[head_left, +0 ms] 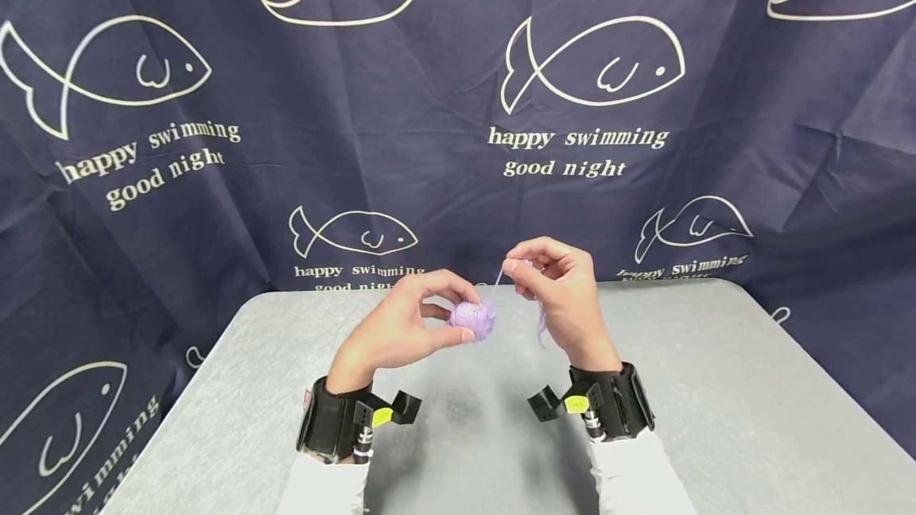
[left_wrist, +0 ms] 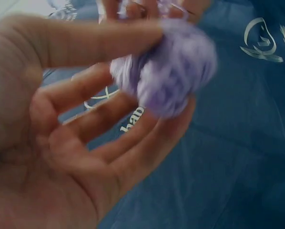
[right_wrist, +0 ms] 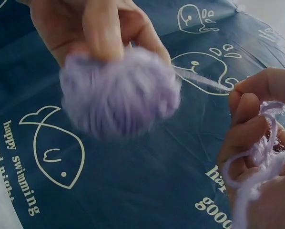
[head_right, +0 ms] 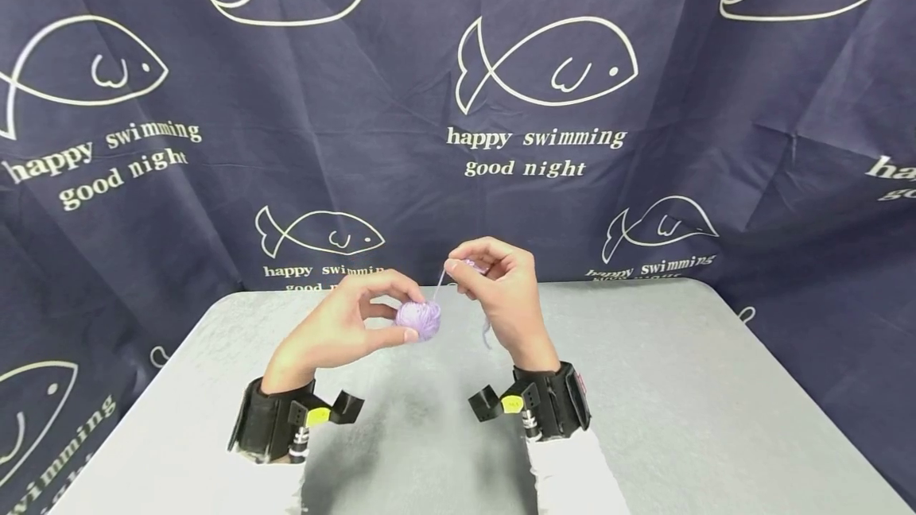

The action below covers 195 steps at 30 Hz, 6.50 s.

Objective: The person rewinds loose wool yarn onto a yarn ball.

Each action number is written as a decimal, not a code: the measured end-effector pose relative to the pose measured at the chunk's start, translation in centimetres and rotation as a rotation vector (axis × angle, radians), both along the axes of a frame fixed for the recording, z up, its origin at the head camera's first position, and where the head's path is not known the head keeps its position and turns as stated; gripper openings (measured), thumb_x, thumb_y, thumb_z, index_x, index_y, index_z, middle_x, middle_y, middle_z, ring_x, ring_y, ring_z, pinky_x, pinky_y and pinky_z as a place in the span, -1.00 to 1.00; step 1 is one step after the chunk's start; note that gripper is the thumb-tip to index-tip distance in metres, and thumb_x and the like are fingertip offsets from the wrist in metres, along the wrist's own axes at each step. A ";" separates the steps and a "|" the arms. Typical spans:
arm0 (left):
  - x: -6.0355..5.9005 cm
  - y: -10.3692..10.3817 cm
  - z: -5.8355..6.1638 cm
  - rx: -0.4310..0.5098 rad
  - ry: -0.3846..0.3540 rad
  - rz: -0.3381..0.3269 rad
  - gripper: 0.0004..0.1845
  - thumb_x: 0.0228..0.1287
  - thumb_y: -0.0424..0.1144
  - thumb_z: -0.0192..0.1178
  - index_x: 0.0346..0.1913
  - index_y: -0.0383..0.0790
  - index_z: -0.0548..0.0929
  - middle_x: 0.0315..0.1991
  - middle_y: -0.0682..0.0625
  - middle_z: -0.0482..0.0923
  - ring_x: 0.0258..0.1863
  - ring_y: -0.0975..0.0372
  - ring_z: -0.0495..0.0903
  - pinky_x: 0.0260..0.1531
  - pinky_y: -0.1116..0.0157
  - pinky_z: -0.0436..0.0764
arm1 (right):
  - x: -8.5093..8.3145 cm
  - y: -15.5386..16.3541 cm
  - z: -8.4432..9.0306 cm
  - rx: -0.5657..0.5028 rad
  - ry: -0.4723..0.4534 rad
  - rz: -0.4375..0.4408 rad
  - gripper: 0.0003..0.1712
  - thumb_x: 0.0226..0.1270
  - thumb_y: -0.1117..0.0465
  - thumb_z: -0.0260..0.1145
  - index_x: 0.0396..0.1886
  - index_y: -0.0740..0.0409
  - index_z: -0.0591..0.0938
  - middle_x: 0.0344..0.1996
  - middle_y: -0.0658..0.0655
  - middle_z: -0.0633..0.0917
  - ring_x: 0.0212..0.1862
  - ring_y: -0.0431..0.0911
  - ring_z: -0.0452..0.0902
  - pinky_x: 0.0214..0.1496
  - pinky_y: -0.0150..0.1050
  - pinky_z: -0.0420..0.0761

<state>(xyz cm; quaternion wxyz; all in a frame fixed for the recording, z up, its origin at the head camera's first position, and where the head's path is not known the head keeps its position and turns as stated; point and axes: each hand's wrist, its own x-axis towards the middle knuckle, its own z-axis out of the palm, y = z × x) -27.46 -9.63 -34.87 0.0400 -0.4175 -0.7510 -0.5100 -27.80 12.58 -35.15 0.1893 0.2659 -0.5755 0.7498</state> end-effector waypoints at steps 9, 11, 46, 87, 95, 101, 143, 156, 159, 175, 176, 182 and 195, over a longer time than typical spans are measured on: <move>0.5 -0.1 0.6 0.214 -0.090 -0.271 -0.63 0.05 -0.62 0.42 -0.05 -0.37 0.64 -0.07 -0.16 0.61 -0.07 0.05 0.62 -0.04 0.03 0.71 | -0.3 0.1 -0.2 0.044 -0.020 0.033 -0.89 0.23 0.51 0.39 -0.32 0.26 0.73 -0.55 0.03 0.64 -0.55 -0.17 0.44 -0.51 -0.40 0.42; 0.6 0.1 0.7 0.298 -0.097 -0.288 -0.63 0.05 -0.65 0.38 -0.04 -0.45 0.60 -0.05 -0.16 0.60 -0.05 0.07 0.62 -0.01 0.04 0.70 | -0.4 0.0 -0.4 0.068 -0.015 0.053 -0.90 0.24 0.49 0.40 -0.31 0.27 0.72 -0.52 0.04 0.65 -0.55 -0.17 0.43 -0.50 -0.39 0.43; -1.5 -2.5 1.7 1.351 0.003 0.639 -0.64 0.06 -0.71 0.35 -0.06 -0.46 0.64 -0.18 -0.22 0.57 -0.23 0.13 0.58 -0.21 0.39 0.66 | -2.4 12.0 -3.7 0.836 -0.557 -0.194 -0.83 0.23 0.40 0.43 -0.21 0.42 0.71 -0.45 0.10 0.72 -0.49 -0.12 0.54 -0.42 -0.28 0.59; 0.0 2.9 0.3 0.894 -0.212 0.281 -0.62 0.10 -0.70 0.29 -0.02 -0.37 0.59 -0.18 -0.05 0.65 -0.21 0.23 0.63 -0.17 0.40 0.69 | -1.1 -1.5 -2.1 0.442 0.015 -0.035 -0.94 0.21 0.36 0.50 -0.33 0.15 0.80 -0.66 0.05 0.58 -0.64 -0.18 0.33 -0.65 -0.36 0.27; -0.4 3.1 -0.3 0.672 0.006 0.448 -0.59 0.04 -0.62 0.43 -0.03 -0.52 0.56 -0.09 -0.17 0.62 -0.15 0.19 0.67 -0.08 0.35 0.68 | 0.0 -1.0 -0.8 0.475 0.097 -0.079 -0.89 0.19 0.45 0.47 -0.36 0.19 0.76 -0.64 0.00 0.57 -0.63 -0.21 0.34 -0.62 -0.40 0.30; 0.0 3.1 -0.5 0.398 0.084 0.503 -0.65 0.03 -0.55 0.48 -0.10 -0.42 0.62 -0.13 -0.19 0.67 -0.18 0.10 0.71 -0.11 0.29 0.72 | 0.0 -0.1 -0.6 0.650 0.344 -0.257 -0.82 0.26 0.46 0.43 -0.36 0.10 0.65 -0.49 -0.07 0.52 -0.51 -0.21 0.37 -0.52 -0.39 0.36; 0.3 2.3 0.7 0.901 -0.198 0.165 -0.60 0.06 -0.70 0.25 -0.10 -0.22 0.62 -0.24 -0.01 0.64 -0.27 0.24 0.64 -0.21 0.41 0.68 | -1.0 -1.5 -1.9 0.371 0.351 -0.216 -0.89 0.22 0.45 0.46 -0.35 0.17 0.79 -0.59 0.00 0.63 -0.61 -0.17 0.34 -0.60 -0.41 0.31; 0.0 2.8 -0.1 0.698 0.056 0.459 -0.61 0.03 -0.61 0.44 -0.07 -0.51 0.53 -0.15 -0.11 0.58 -0.19 0.23 0.67 -0.16 0.38 0.69 | 0.0 -1.8 -0.4 0.517 0.458 -0.302 -0.86 0.28 0.40 0.44 -0.37 0.06 0.74 -0.49 -0.08 0.59 -0.52 -0.20 0.39 -0.53 -0.41 0.37; 0.1 2.8 -0.1 0.608 0.081 0.492 -0.62 0.03 -0.56 0.47 -0.09 -0.47 0.56 -0.16 -0.15 0.61 -0.22 0.20 0.68 -0.15 0.37 0.70 | 0.1 -1.6 -0.1 0.536 0.492 -0.343 -0.86 0.27 0.40 0.45 -0.36 0.06 0.73 -0.47 -0.08 0.60 -0.51 -0.21 0.40 -0.54 -0.38 0.38; 0.4 0.7 0.7 0.213 -0.178 0.059 -0.64 0.09 -0.56 0.42 -0.02 -0.40 0.65 -0.18 -0.15 0.69 -0.21 0.13 0.70 -0.12 0.18 0.74 | 0.0 0.4 0.6 0.390 0.528 -0.401 -0.93 0.23 0.38 0.49 -0.30 0.21 0.77 -0.42 -0.03 0.71 -0.52 -0.21 0.42 -0.51 -0.43 0.38; 0.4 0.6 0.7 0.210 -0.188 0.007 -0.63 0.09 -0.58 0.41 0.00 -0.41 0.65 -0.16 -0.14 0.69 -0.19 0.13 0.70 -0.11 0.17 0.74 | 0.0 0.4 0.6 0.379 0.516 -0.391 -0.91 0.21 0.41 0.50 -0.29 0.21 0.77 -0.42 -0.02 0.72 -0.51 -0.20 0.44 -0.51 -0.43 0.39; 0.5 0.3 0.8 0.323 -0.195 -0.218 -0.58 0.12 -0.66 0.34 0.08 -0.55 0.56 -0.04 -0.09 0.64 -0.07 0.15 0.66 0.06 0.09 0.67 | -0.1 0.2 0.2 0.312 0.416 -0.328 -0.82 0.17 0.53 0.47 -0.29 0.22 0.76 -0.42 0.04 0.72 -0.48 -0.16 0.52 -0.46 -0.44 0.51; 0.5 2.3 0.6 0.821 -0.169 -0.138 -0.56 0.09 -0.69 0.27 0.00 -0.21 0.62 -0.08 -0.05 0.68 -0.12 0.22 0.65 -0.11 0.40 0.67 | -0.2 -1.3 -0.7 0.328 0.409 -0.225 -0.80 0.17 0.59 0.41 -0.34 0.24 0.71 -0.53 0.07 0.58 -0.55 -0.14 0.37 -0.54 -0.36 0.33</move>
